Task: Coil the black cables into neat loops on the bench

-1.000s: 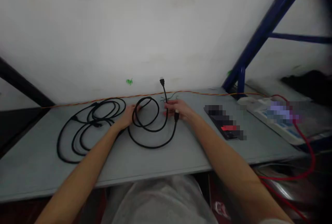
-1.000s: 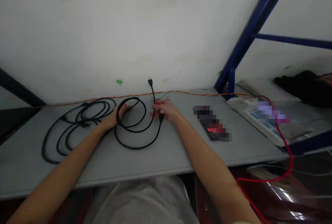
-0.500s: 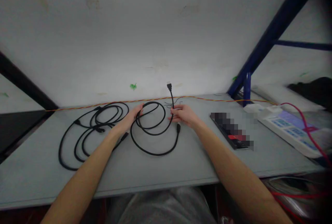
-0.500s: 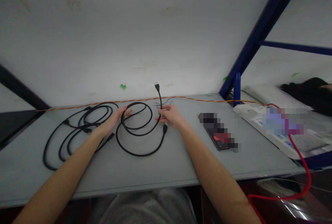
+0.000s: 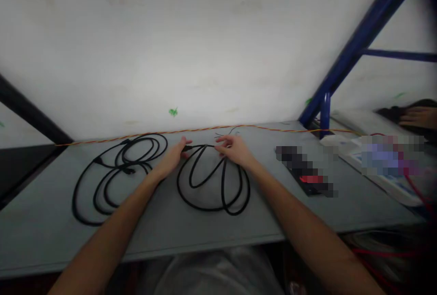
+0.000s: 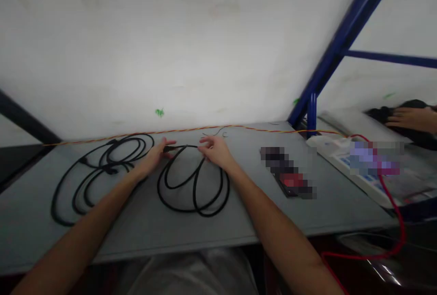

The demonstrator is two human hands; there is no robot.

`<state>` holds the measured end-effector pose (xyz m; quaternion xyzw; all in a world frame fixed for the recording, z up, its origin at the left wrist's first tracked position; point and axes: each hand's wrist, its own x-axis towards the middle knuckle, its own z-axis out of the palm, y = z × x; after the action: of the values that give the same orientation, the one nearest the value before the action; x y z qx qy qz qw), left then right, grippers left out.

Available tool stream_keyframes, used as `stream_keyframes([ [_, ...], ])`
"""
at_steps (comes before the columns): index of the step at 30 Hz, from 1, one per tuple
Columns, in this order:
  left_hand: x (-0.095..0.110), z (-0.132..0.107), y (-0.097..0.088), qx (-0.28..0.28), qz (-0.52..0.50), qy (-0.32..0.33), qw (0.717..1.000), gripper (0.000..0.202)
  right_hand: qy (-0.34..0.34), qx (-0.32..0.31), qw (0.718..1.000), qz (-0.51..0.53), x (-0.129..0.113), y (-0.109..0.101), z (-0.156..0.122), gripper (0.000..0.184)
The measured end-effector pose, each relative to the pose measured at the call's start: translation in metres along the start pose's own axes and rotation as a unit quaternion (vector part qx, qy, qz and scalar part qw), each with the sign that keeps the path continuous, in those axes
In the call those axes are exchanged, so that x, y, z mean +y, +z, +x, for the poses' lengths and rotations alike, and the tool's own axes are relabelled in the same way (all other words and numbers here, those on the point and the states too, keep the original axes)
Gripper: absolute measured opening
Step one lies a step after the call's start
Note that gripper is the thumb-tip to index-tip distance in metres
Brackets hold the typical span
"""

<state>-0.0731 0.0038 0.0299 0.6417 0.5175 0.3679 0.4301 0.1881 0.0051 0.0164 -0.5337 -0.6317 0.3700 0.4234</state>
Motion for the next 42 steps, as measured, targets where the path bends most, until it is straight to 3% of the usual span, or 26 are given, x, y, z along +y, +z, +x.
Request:
stream_keyframes([
  [5, 0.000, -0.003, 0.010, 0.019, -0.118, 0.000, 0.993, 0.076, 0.012, 0.097, 0.995, -0.013, 0.007, 0.016, 0.002, 0.013],
  [9, -0.005, -0.005, 0.008, 0.026, -0.151, -0.007, 0.988, 0.076, 0.100, 0.173, 0.967, 0.158, 0.012, 0.024, 0.006, 0.019],
  [12, -0.003, -0.011, 0.006, -0.029, -0.160, 0.035, 0.986, 0.073, 0.147, 0.211, 0.919, 0.299, 0.012, 0.028, 0.008, 0.021],
  [16, 0.014, -0.025, 0.007, -0.117, -0.147, 0.103, 0.977, 0.074, 0.161, 0.248, 0.867, 0.401, 0.006, 0.033, 0.008, 0.022],
  [19, 0.027, -0.034, 0.009, -0.184, -0.142, 0.082, 0.969, 0.081, 0.139, 0.276, 0.849, 0.429, 0.002, 0.038, 0.007, 0.025],
  [22, 0.033, -0.035, 0.010, -0.202, -0.222, 0.044, 0.953, 0.072, 0.137, 0.282, 0.843, 0.437, 0.002, 0.039, 0.007, 0.029],
  [26, 0.034, -0.023, 0.003, -0.145, -0.269, -0.016, 0.952, 0.050, 0.152, 0.240, 0.856, 0.431, 0.003, 0.035, 0.009, 0.031],
  [30, 0.030, -0.011, -0.011, -0.051, -0.234, -0.040, 0.970, 0.051, 0.141, 0.169, 0.902, 0.371, 0.003, 0.029, 0.008, 0.029],
  [33, 0.021, -0.002, -0.022, 0.066, -0.080, 0.009, 0.995, 0.051, 0.121, 0.109, 0.957, 0.241, 0.002, 0.026, 0.006, 0.026],
  [36, 0.003, 0.008, -0.034, 0.156, 0.112, 0.081, 0.978, 0.044, 0.068, 0.079, 0.989, 0.104, 0.002, 0.025, 0.005, 0.025],
  [39, -0.014, 0.016, -0.046, 0.162, 0.172, 0.054, 0.970, 0.046, 0.005, 0.071, 0.997, 0.016, 0.003, 0.025, 0.003, 0.025],
  [42, -0.019, 0.017, -0.052, 0.128, 0.184, 0.016, 0.974, 0.047, -0.028, 0.053, 0.998, -0.026, 0.003, 0.027, 0.000, 0.027],
])
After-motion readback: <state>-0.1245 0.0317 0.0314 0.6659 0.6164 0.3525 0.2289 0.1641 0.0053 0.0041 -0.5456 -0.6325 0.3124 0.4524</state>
